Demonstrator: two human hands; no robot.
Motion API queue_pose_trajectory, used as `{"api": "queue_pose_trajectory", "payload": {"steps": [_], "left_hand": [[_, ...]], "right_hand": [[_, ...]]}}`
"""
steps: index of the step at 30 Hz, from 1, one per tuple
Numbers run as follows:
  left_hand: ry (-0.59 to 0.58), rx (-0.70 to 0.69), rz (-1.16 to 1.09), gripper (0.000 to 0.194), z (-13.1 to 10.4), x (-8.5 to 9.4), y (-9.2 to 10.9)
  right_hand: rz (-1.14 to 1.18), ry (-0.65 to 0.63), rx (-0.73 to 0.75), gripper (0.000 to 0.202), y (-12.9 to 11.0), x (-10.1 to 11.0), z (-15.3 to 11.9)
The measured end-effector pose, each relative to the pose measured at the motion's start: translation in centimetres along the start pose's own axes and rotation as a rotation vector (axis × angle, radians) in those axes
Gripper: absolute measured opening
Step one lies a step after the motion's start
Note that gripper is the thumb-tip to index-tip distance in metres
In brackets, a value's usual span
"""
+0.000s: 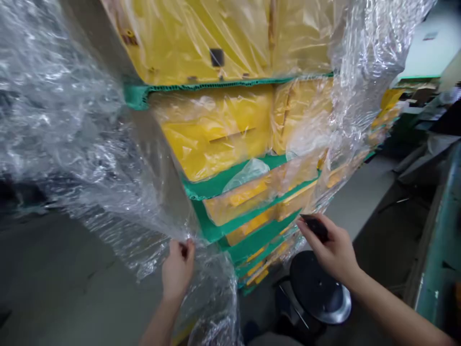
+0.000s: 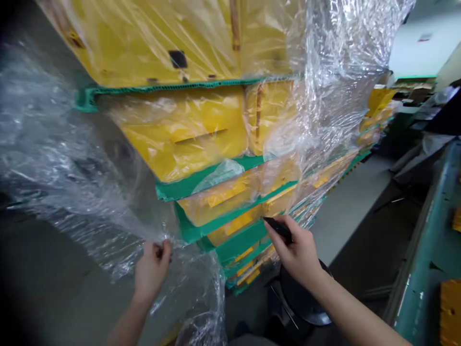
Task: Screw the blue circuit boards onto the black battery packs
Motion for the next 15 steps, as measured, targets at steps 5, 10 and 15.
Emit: {"api": "queue_pose_trajectory", "payload": {"steps": [5,10,15], "left_hand": [[-0.187,0.035,-0.061,0.054,0.0,-3.2,1.6],[-0.229,0.056,-0.074,0.054,-1.7,-3.9,0.4],[-0.152,0.137,0.068,0.045,-2.3,-1.0,-4.3]], "right_hand": [[0.139,-0.156,-0.109,0.012,2.4,-4.6,-1.6],[0.203,-0.288,-0.058,0.012,0.8,-8.6,-0.9],[0.256,-0.309,-0.092,0.013,1.5,-9.9,-0.8]]}}
Point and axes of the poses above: each hand's wrist, its own z-axis towards the middle knuckle, its own x-axis out of the back of the hand, y = z × x, the point moved 9 cm from there along z, towards the middle knuckle, and after that the axes turned 9 degrees about -y, right-handed, at the moved point
